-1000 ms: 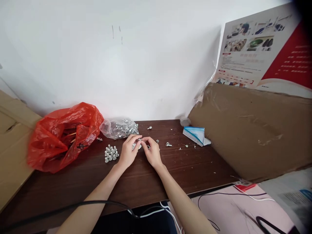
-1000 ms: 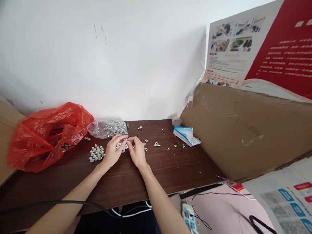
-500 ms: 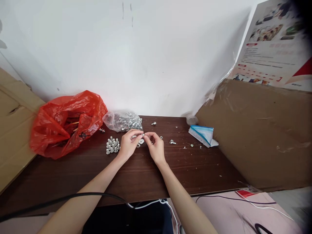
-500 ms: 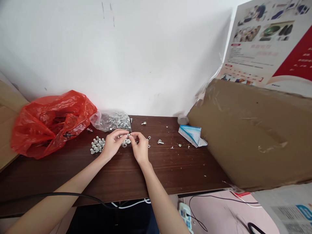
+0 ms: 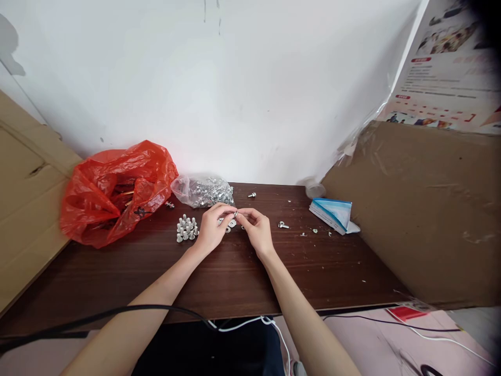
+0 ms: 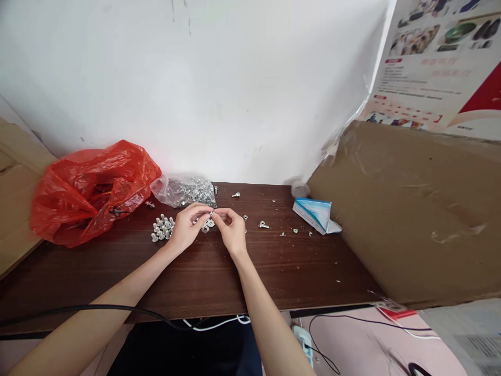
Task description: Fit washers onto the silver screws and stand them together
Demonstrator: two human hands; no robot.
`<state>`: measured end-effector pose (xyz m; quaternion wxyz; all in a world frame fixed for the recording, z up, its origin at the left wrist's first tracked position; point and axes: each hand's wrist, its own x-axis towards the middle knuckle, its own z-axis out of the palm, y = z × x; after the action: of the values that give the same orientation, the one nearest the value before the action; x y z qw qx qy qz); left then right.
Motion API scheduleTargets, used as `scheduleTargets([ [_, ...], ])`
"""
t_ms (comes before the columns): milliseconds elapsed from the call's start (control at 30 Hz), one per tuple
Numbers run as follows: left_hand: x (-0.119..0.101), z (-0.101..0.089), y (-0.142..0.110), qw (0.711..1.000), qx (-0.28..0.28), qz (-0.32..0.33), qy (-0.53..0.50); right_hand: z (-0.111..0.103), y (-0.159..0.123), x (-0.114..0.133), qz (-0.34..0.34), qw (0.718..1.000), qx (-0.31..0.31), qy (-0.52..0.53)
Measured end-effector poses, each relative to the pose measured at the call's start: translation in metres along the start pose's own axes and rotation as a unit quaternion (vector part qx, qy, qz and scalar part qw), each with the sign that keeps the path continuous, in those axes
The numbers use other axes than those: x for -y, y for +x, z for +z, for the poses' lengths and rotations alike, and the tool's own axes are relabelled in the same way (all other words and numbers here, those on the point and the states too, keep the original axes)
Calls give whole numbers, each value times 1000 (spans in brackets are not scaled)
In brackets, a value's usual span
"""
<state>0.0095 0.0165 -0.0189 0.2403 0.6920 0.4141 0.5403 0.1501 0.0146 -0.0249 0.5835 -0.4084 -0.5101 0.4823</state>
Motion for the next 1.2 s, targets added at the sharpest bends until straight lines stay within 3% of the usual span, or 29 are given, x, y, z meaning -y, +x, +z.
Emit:
scheduleTargets([
  [333,-7,0,-3,996,1,-41,75,3,-4,10,30,998,21,43],
  [533,-10,3,-4,996,54,-17,62,1,-1,7,50,994,-13,97],
  [867,-11,1,-5,995,13,-35,95,3,-2,7,44,995,-5,94],
  [1067,-12,2,-4,994,47,-26,95,1,-2,7,51,995,-12,90],
  [1200,-12,2,-3,991,35,-49,119,1,-2,7,46,996,-4,80],
])
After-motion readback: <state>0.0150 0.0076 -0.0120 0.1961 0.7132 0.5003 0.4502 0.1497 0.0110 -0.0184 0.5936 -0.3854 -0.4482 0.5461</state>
